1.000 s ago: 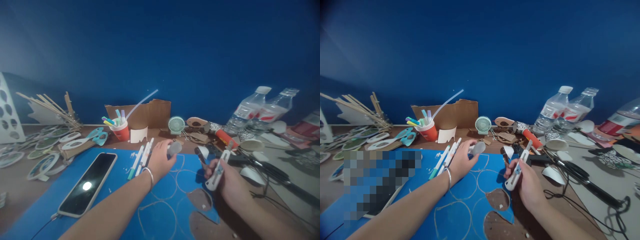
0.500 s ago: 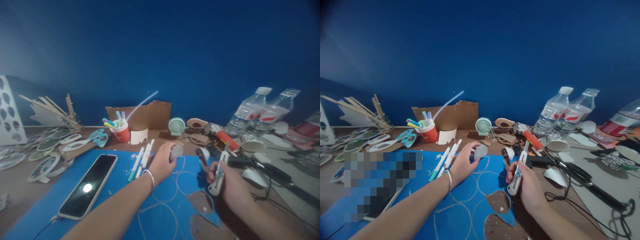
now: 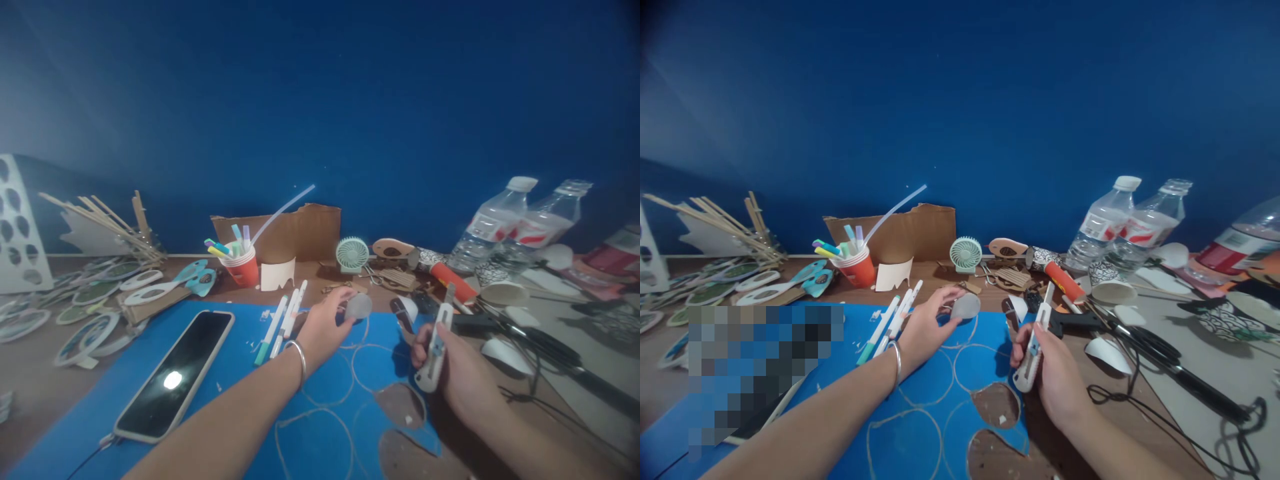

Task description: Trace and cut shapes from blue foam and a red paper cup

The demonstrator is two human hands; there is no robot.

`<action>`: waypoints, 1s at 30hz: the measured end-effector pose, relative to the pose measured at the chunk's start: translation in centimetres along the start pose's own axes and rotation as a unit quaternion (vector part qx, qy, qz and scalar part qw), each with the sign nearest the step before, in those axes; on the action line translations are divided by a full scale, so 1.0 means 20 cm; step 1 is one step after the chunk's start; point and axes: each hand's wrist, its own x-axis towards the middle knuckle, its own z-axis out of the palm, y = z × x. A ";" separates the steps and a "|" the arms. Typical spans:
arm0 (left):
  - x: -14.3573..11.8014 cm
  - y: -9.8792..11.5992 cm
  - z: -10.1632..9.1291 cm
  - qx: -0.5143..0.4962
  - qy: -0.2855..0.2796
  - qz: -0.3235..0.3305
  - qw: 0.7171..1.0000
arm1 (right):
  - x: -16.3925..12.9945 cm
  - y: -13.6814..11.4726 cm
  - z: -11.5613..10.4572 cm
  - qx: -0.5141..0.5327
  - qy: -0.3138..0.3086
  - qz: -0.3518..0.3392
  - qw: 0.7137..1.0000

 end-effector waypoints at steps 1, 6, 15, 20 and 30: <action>0.00 0.00 0.00 -0.002 0.000 -0.001 1.000 | 0.00 0.00 0.00 -0.001 0.002 -0.001 1.000; 0.00 0.02 -0.01 0.005 0.002 -0.009 1.000 | -0.01 -0.01 0.01 -0.006 0.000 0.002 1.000; 0.00 0.04 -0.01 0.032 0.000 -0.021 0.999 | 0.00 -0.01 0.01 0.001 -0.004 0.004 1.000; 0.00 0.03 -0.01 0.027 -0.004 -0.023 0.999 | -0.02 -0.01 0.01 0.001 0.001 0.007 1.000; 0.00 0.02 -0.01 0.015 -0.007 -0.019 1.000 | -0.01 -0.02 0.02 -0.013 0.002 0.008 1.000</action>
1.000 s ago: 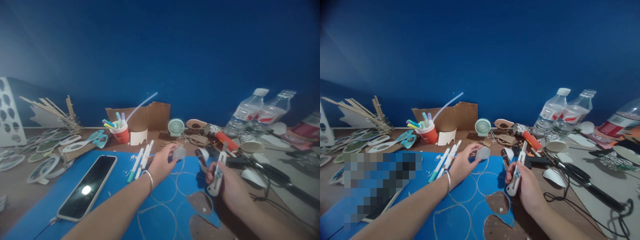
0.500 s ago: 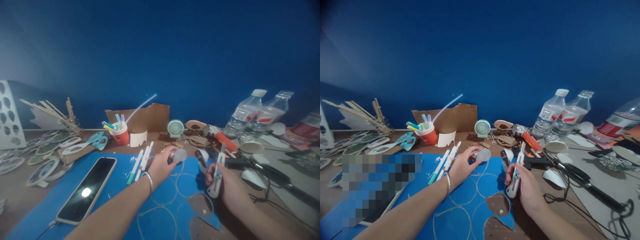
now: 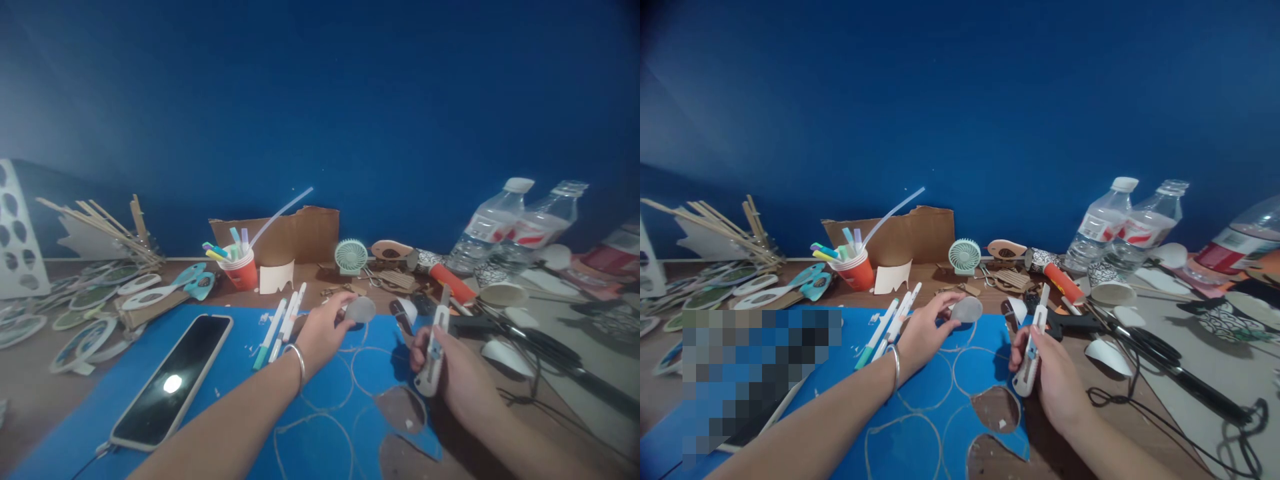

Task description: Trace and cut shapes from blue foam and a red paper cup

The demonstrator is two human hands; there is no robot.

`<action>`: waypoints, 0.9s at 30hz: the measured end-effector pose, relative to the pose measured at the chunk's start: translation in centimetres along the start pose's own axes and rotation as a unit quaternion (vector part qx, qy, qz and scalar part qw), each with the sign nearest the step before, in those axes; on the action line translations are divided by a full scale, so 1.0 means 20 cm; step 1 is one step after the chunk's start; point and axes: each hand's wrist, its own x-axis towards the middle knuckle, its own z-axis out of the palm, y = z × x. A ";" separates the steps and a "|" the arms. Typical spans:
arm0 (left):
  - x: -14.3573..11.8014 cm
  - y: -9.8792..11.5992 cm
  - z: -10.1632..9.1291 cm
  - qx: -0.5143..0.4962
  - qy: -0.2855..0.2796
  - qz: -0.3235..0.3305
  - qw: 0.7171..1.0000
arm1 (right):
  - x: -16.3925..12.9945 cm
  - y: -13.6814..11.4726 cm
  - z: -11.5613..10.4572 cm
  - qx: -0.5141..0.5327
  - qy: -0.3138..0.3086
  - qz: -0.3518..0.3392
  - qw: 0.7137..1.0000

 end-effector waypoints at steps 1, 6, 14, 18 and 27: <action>0.00 0.00 0.00 0.000 -0.001 -0.001 1.000 | 0.00 0.00 0.00 0.000 0.001 0.001 1.000; 0.00 0.01 0.00 0.005 -0.001 -0.001 1.000 | 0.00 0.00 0.01 -0.001 0.002 -0.006 1.000; 0.00 0.03 -0.01 0.015 0.003 0.006 1.000 | 0.00 0.01 -0.01 0.003 -0.001 -0.001 1.000; 0.00 0.03 -0.01 0.016 0.003 0.007 1.000 | 0.00 0.01 -0.01 0.005 0.001 0.001 1.000; -0.01 0.04 -0.01 -0.077 -0.019 0.025 0.997 | 0.00 0.02 -0.01 -0.059 0.041 -0.044 0.996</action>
